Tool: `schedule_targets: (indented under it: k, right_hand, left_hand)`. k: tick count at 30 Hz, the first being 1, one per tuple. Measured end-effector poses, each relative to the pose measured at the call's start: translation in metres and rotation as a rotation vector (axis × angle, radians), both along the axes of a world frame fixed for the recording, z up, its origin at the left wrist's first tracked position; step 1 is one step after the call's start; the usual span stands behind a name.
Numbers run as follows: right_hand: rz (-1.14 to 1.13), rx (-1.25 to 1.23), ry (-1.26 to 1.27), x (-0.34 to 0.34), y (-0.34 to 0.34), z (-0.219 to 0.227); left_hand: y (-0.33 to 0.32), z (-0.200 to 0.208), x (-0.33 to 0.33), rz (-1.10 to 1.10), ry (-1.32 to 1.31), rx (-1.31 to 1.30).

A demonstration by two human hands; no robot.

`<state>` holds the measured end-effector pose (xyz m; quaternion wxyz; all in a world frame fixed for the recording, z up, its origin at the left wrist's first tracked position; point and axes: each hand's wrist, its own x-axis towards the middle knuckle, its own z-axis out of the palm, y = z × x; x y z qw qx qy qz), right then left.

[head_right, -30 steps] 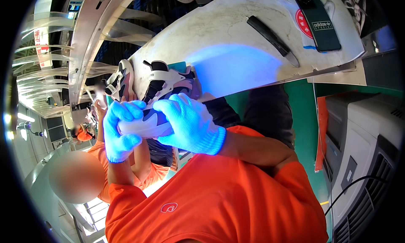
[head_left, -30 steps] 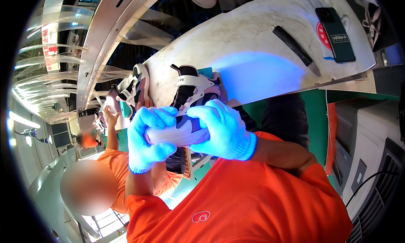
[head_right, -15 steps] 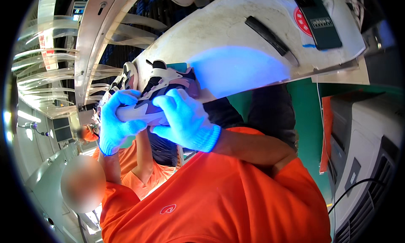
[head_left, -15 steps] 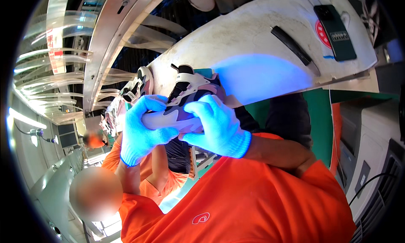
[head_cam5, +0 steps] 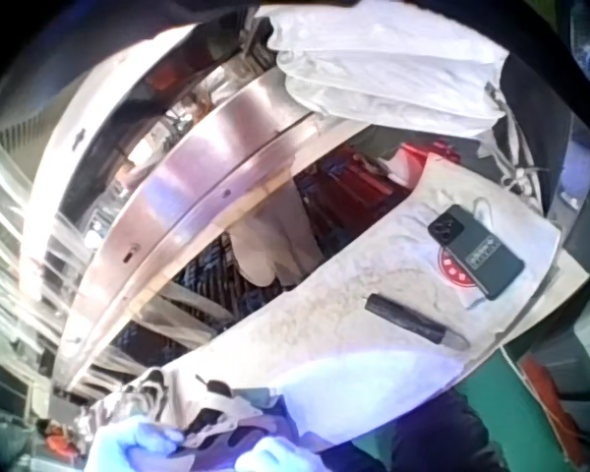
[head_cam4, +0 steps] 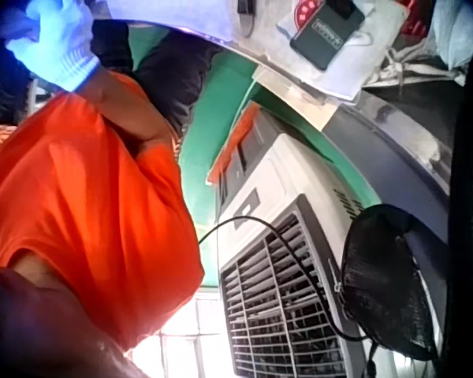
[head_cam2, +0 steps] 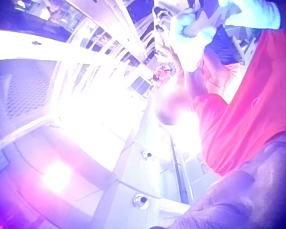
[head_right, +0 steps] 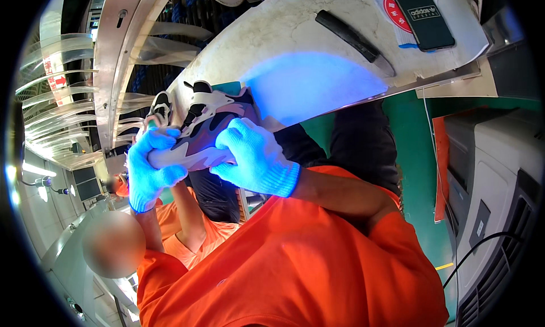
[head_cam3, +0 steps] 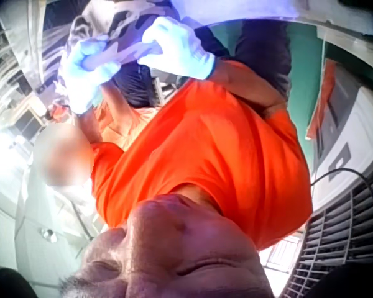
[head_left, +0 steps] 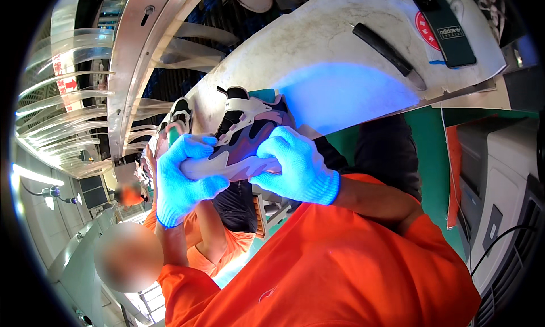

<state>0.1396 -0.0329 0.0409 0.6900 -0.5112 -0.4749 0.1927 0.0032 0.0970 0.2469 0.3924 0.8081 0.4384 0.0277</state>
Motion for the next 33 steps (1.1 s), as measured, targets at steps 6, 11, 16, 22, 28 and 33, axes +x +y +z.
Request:
schedule_targets:
  k: [6, 11, 16, 22, 28, 33]
  right_hand:
    - [-0.006, 0.028, -0.051, 0.002, 0.008, -0.001]
    - [0.009, 0.053, -0.015, 0.003, 0.015, -0.002]
    - [0.001, 0.045, -0.006, 0.008, 0.022, -0.001]
    - [0.174, -0.133, 0.110, 0.023, 0.030, 0.013]
    - [0.088, -0.185, -0.011, 0.010, 0.045, 0.015]
    - [0.134, -0.234, -0.046, 0.004, 0.040, 0.016]
  left_hand:
    - [0.023, -0.007, -0.014, -0.103, -0.032, -0.018]
    - [0.041, -0.007, -0.015, -0.211, -0.016, -0.008]
    - [0.055, -0.011, -0.015, -0.263, -0.029, -0.028]
    - [0.073, -0.011, -0.019, -0.237, -0.008, -0.118]
    - [0.092, -0.009, -0.008, -0.278, 0.249, -0.111]
    - [0.106, -0.002, 0.011, -0.283, 0.567, -0.260]
